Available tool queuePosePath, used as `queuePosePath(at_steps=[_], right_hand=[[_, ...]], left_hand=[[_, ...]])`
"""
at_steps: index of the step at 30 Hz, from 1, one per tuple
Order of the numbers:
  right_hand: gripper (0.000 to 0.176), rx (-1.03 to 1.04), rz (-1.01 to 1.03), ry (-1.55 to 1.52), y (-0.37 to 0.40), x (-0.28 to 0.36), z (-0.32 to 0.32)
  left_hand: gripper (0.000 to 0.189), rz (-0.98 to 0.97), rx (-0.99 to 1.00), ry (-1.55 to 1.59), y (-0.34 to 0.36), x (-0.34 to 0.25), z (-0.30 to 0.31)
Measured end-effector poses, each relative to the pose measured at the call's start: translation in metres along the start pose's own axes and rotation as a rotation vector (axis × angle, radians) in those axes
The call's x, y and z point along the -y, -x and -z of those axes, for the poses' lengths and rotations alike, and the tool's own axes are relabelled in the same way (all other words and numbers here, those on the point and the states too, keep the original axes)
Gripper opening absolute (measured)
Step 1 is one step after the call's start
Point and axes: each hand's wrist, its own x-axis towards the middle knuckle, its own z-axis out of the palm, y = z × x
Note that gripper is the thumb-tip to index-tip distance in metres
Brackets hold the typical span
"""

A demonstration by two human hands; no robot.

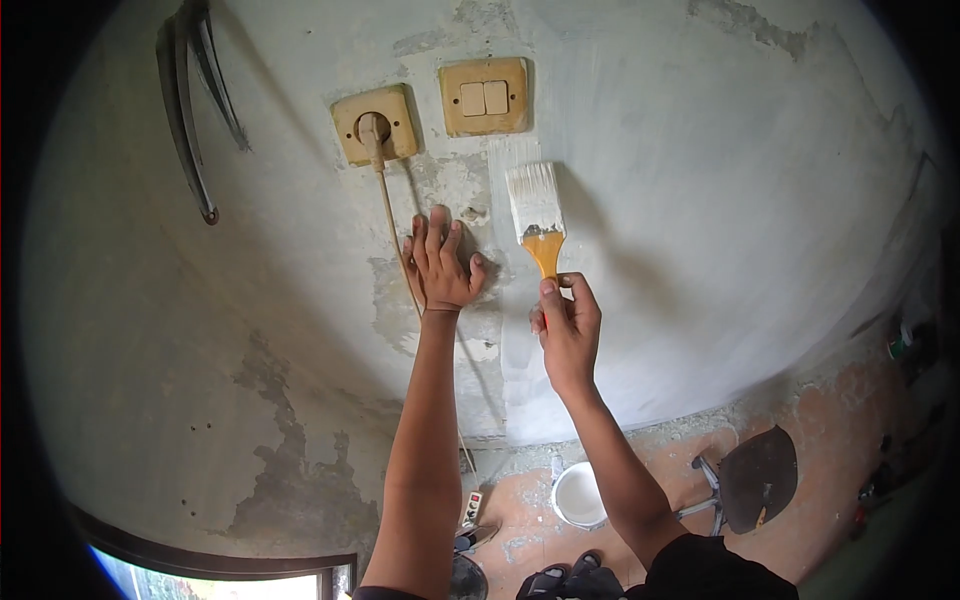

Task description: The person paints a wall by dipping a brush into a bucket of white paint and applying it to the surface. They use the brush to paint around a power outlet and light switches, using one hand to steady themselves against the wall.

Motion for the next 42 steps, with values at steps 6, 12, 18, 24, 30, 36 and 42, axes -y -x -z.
queuePosePath(at_steps=[6,12,18,24,30,36,42], right_hand=[[0.019,0.012,0.040,-0.010,-0.010,0.013,-0.006],[0.020,-0.009,0.038,-0.019,-0.021,0.010,-0.015],[0.020,-0.033,-0.068,-0.025,-0.001,-0.019,-0.005],[0.020,-0.058,-0.178,-0.036,0.029,-0.057,0.011],[0.022,-0.076,-0.334,0.079,0.057,-0.094,0.033],[0.023,-0.114,-0.392,0.061,0.093,-0.122,0.056],[0.021,-0.125,-0.451,0.174,0.097,-0.123,0.058]], left_hand=[[0.049,-0.002,0.007,-0.003,0.001,0.000,0.000],[0.048,0.015,-0.012,-0.018,-0.001,-0.002,0.002],[0.049,-0.006,-0.010,-0.005,-0.002,0.000,0.001],[0.049,0.006,-0.023,0.021,-0.001,0.000,-0.002],[0.049,0.003,-0.039,0.016,0.000,0.000,-0.003],[0.049,0.009,-0.034,0.012,-0.001,0.000,-0.002],[0.048,0.001,-0.024,-0.003,0.000,0.000,-0.001]])
